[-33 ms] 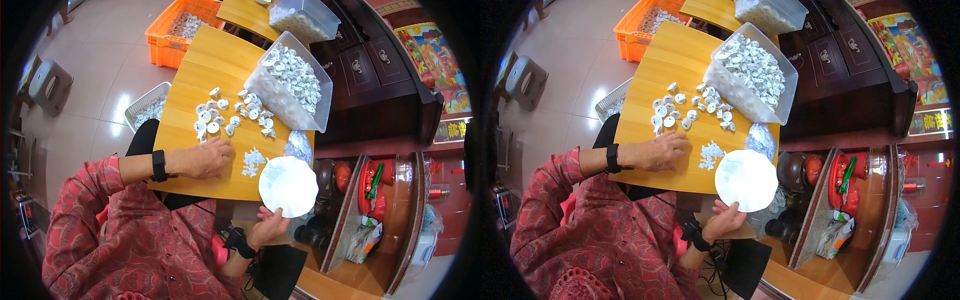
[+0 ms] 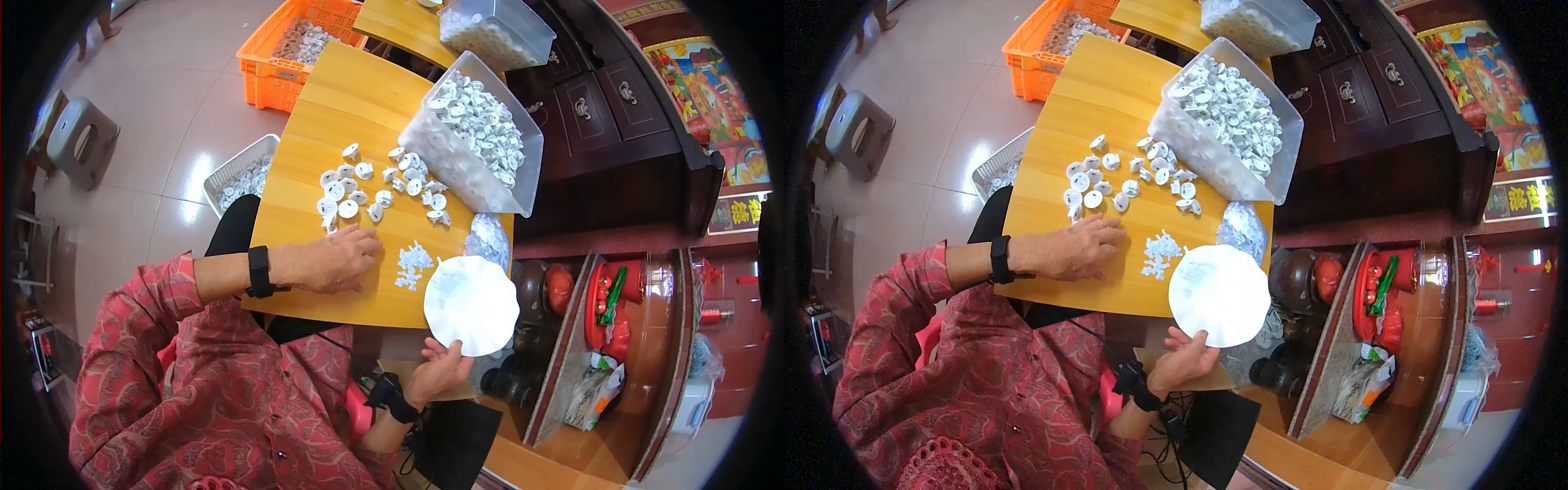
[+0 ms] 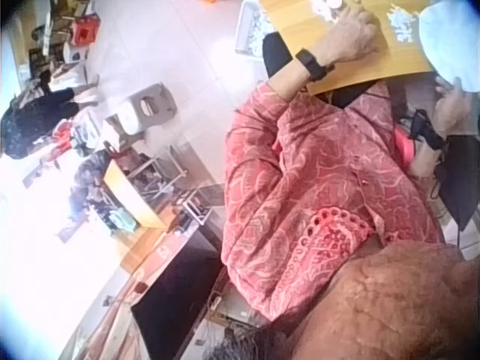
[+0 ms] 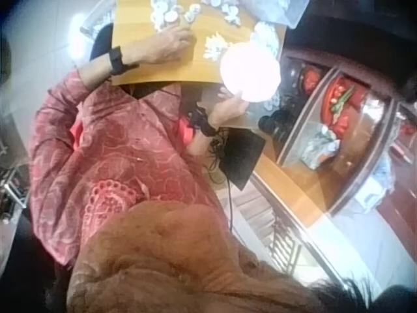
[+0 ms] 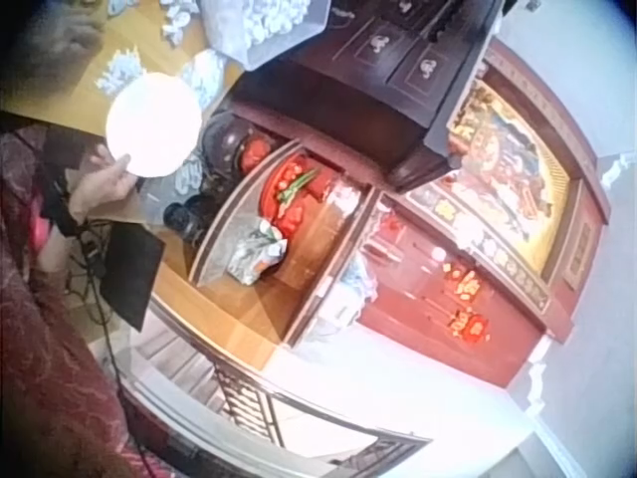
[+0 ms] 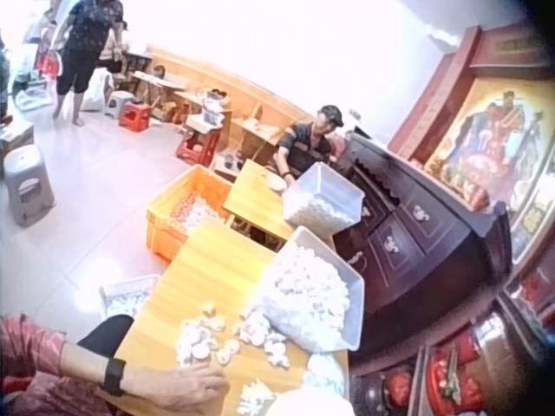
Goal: Manually assembling small white plastic components at a table.
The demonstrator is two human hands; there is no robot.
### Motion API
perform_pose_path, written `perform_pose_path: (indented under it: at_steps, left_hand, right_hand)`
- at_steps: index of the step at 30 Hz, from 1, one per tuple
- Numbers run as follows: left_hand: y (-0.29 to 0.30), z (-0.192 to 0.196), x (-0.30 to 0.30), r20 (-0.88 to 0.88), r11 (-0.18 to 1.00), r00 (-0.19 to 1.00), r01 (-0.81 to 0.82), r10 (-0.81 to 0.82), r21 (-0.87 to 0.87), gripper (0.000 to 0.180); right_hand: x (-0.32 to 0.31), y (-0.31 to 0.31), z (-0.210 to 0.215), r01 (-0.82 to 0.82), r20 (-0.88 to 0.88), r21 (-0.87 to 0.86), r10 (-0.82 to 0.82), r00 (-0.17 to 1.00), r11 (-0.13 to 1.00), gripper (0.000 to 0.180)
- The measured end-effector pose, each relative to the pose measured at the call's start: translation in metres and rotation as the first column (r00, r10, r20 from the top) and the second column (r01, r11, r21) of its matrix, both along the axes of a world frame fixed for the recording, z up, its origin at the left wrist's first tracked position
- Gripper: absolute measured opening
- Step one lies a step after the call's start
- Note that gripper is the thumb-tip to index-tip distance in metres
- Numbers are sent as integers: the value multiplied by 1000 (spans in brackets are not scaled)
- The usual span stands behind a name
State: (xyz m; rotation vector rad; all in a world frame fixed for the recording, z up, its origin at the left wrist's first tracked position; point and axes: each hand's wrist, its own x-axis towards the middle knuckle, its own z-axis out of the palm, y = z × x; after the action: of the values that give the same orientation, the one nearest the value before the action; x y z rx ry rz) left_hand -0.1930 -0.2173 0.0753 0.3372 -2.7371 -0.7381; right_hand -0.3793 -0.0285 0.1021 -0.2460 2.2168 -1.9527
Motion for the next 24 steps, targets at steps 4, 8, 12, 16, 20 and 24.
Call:
perform_pose_path:
  at_steps: [4,8,12,16,20,24]
  left_hand:
    - [4,0,3,-140,993,989,-67,53,-98,36]
    - [0,-1,3,-187,995,980,-83,72,-50,34]
    - [-5,-5,5,-195,997,978,-71,70,4,30]
    - [-5,-5,3,-228,998,971,-64,67,21,26]
    - [-5,-4,6,-199,998,978,-56,57,8,25]
    - [-4,-6,6,-210,999,977,-37,39,10,24]
  right_hand:
    - [-11,11,-8,-7,90,-74,14,996,997,30]
    - [-17,22,-12,-20,288,-211,81,954,977,21]
    - [-15,30,-14,-53,371,-270,155,916,961,18]
    - [-5,36,-14,-22,393,-209,105,914,978,17]
    - [-1,40,-23,-46,389,-177,113,914,983,18]
    - [-24,39,-31,-24,446,-224,124,887,974,19]
